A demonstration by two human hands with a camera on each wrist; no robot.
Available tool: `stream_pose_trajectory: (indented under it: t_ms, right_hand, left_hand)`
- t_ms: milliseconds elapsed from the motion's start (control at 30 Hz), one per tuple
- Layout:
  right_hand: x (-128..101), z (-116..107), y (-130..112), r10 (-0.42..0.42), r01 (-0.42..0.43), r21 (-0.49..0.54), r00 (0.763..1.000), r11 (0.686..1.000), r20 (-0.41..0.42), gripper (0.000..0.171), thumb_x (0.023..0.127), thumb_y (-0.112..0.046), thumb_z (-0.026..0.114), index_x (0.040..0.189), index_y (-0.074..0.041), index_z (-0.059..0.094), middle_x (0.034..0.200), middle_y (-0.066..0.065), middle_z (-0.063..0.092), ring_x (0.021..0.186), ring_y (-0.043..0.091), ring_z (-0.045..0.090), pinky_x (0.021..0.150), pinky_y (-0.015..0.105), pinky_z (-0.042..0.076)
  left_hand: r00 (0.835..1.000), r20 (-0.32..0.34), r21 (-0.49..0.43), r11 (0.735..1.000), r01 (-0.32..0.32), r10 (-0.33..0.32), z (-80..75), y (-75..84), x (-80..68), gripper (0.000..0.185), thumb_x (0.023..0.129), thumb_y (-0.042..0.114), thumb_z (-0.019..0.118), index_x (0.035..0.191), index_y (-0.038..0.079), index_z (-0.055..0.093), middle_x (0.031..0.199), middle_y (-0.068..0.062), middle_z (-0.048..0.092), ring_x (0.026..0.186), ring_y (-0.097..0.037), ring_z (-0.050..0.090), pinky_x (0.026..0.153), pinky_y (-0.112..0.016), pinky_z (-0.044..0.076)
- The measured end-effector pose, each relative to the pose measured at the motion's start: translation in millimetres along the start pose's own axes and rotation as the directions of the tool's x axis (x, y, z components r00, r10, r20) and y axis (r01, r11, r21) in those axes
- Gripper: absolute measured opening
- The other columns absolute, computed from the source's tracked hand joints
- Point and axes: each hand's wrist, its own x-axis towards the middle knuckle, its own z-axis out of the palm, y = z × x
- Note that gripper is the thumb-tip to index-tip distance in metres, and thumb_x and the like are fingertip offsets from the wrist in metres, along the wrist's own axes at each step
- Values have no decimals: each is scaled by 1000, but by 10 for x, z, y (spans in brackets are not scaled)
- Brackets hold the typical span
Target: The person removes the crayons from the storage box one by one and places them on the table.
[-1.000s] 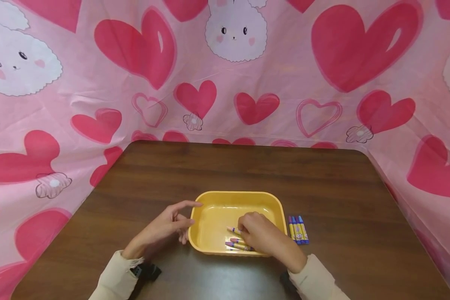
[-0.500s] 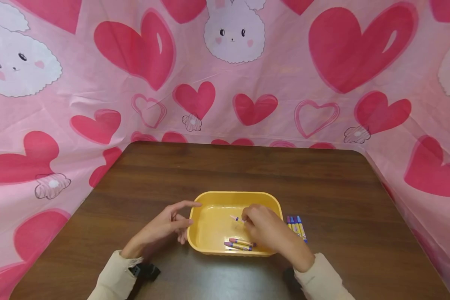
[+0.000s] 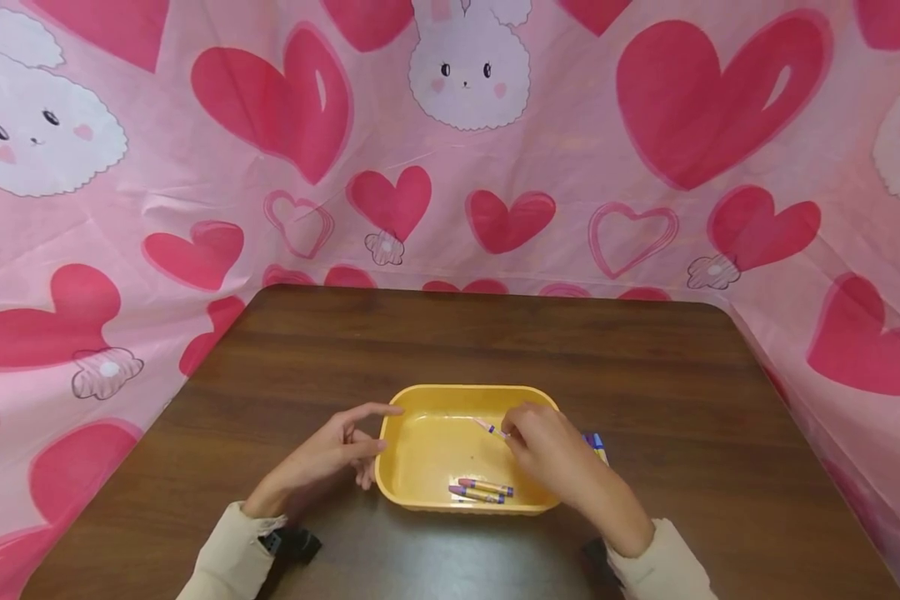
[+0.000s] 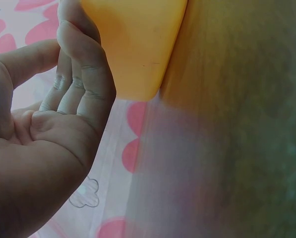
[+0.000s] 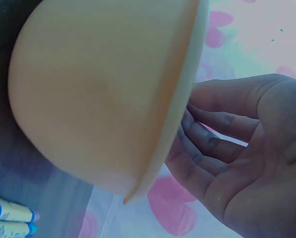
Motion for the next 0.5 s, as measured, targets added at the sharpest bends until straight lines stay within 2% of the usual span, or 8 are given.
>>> stream_pose_trajectory:
  t_ms: [200, 500]
  right_hand:
    - [-99, -48, 12, 31, -31, 7, 998, 999, -47, 17, 76, 3, 82, 84, -9, 73, 78, -5, 64, 68, 6, 55, 64, 27, 55]
    - [-256, -214, 97, 83, -80, 38, 993, 996, -89, 16, 78, 1, 81, 85, -11, 72, 78, -9, 62, 67, 2, 53, 59, 23, 51]
  left_hand:
    - [1000, -3, 3, 1000, -1, 1, -1, -9, 0, 52, 99, 12, 62, 147, 11, 44, 74, -20, 70, 57, -23, 68, 55, -31, 57]
    - [1000, -6, 11, 1000, 1, -1, -1, -14, 8, 51, 99, 9, 61, 147, 11, 45, 74, -20, 69, 57, -23, 67, 55, -30, 56]
